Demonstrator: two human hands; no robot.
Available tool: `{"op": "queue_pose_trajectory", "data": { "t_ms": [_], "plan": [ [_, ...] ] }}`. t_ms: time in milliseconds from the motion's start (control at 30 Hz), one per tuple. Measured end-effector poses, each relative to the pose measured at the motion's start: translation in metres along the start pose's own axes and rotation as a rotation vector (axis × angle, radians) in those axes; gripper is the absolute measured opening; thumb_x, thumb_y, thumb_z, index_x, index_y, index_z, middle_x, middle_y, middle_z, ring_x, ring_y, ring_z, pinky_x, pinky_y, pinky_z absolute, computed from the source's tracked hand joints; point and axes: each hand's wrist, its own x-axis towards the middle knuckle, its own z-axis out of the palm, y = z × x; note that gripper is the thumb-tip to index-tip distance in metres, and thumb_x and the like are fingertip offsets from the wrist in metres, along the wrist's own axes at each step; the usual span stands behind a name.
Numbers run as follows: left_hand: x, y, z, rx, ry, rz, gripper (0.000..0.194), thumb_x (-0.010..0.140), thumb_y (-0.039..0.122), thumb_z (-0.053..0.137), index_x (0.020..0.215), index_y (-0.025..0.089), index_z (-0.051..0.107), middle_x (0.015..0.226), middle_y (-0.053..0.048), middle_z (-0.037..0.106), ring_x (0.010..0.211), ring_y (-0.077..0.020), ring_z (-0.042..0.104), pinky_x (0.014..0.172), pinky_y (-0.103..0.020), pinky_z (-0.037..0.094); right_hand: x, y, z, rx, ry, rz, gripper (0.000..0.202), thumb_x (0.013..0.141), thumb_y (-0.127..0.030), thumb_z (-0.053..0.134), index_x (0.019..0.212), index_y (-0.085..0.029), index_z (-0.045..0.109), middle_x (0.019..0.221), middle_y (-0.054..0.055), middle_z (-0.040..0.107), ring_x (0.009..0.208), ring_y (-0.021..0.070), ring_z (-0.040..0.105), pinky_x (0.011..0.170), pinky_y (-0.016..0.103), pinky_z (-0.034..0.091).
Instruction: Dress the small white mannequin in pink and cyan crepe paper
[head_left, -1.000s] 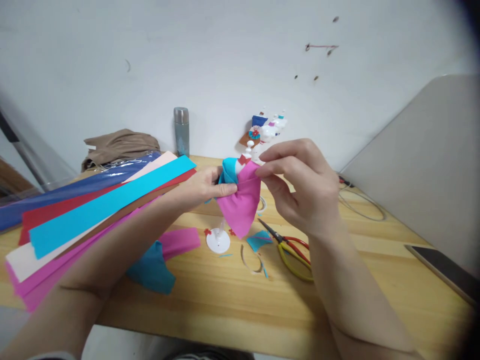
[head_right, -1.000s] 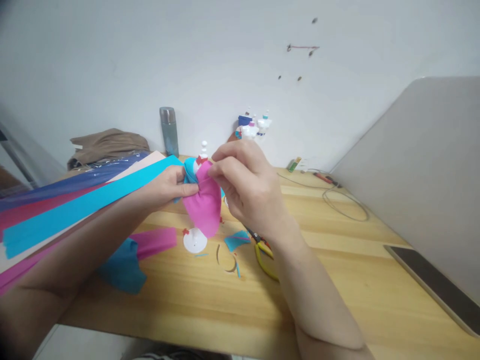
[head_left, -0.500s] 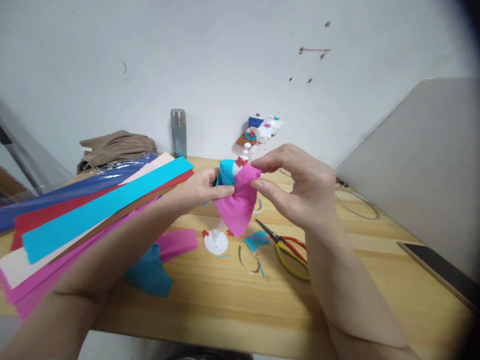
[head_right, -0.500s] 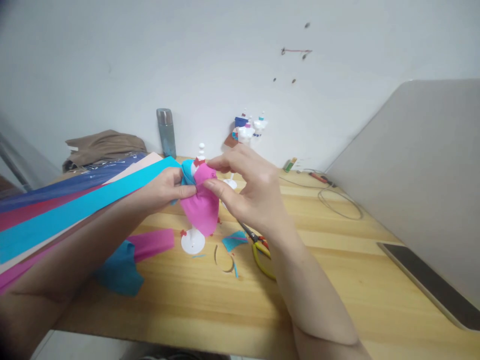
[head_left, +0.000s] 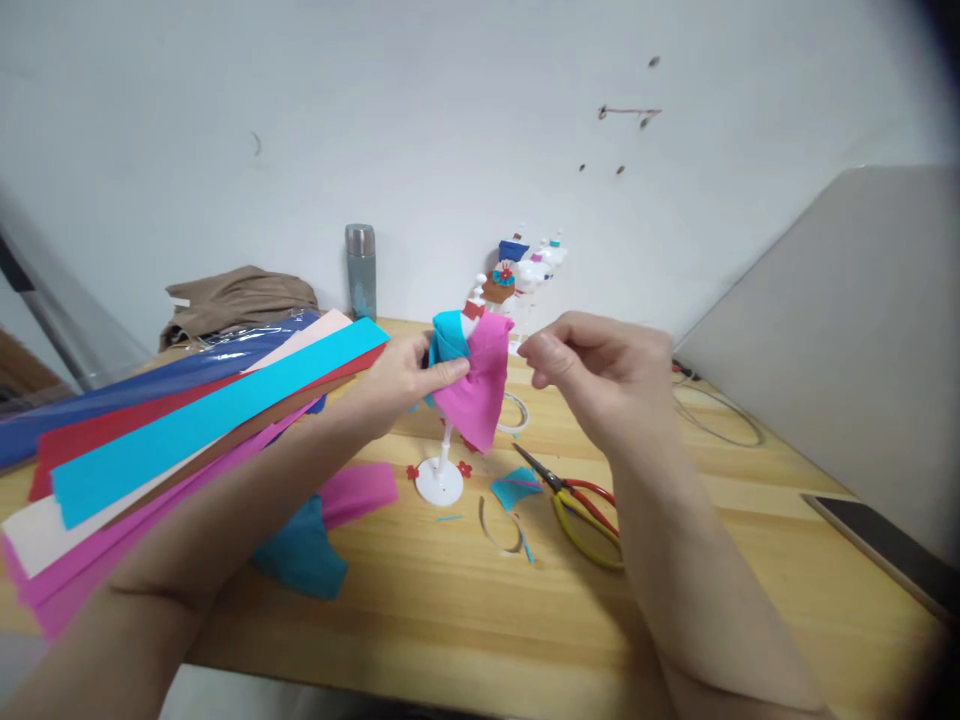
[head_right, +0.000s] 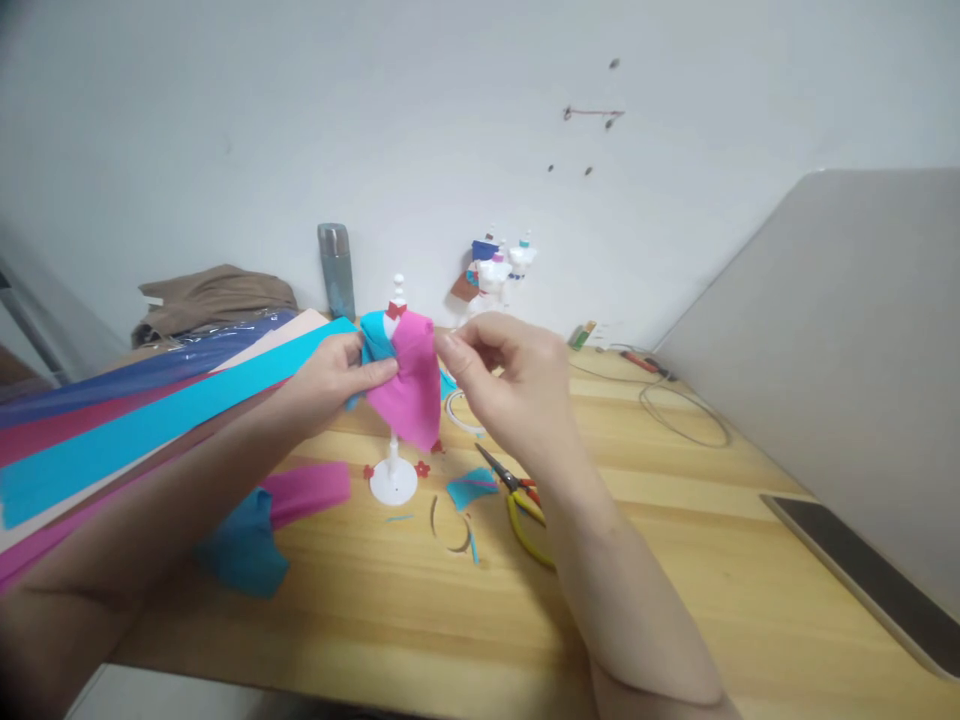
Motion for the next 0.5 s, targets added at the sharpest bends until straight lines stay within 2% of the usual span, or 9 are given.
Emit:
{"op": "queue_pose_trajectory", "data": {
  "t_ms": [67,167,333,500],
  "plan": [
    [-0.001,0.002,0.002,0.045,0.051,0.019,0.041,0.077,0.052,0.080,0.081,0.015,0.065,0.074,-0.001,0.064,0.068,-0.0134,0.055,0.064,-0.026,0.045,-0.002,0.000,0.006,0.022,-0.056,0.064,0.026,0.090,-0.040,0.072,0.071,-0.023,0.065,0.061,-0.001,0.064,0.054,0.0147,0.058,0.052,0.030,0.044],
    [-0.001,0.004,0.003,0.083,0.076,0.037,0.038,0.076,0.049,0.079,0.075,0.017,0.059,0.064,0.003,0.055,0.063,-0.0112,0.048,0.063,-0.026,0.043,-0.003,0.002,0.017,0.009,-0.058,0.118,0.030,0.087,-0.047,0.073,0.074,-0.023,0.062,0.062,-0.001,0.065,0.055,0.0165,0.061,0.053,0.031,0.047],
    [-0.002,0.005,0.003,0.061,0.033,0.058,0.038,0.077,0.049,0.078,0.075,0.018,0.057,0.061,0.005,0.049,0.058,-0.0094,0.043,0.060,-0.025,0.040,-0.003,0.004,0.024,-0.062,-0.018,0.097,0.028,0.084,-0.043,0.071,0.070,-0.024,0.056,0.060,0.000,0.063,0.053,0.0168,0.059,0.052,0.032,0.044],
    [-0.003,0.007,0.003,0.006,-0.018,0.062,0.046,0.083,0.059,0.074,0.074,0.017,0.058,0.063,0.002,0.055,0.057,-0.0094,0.047,0.055,-0.024,0.037,-0.004,0.008,0.025,-0.028,-0.036,0.127,0.019,0.083,-0.033,0.063,0.069,-0.025,0.053,0.058,-0.001,0.061,0.052,0.0170,0.058,0.052,0.032,0.044]
  ]
}}
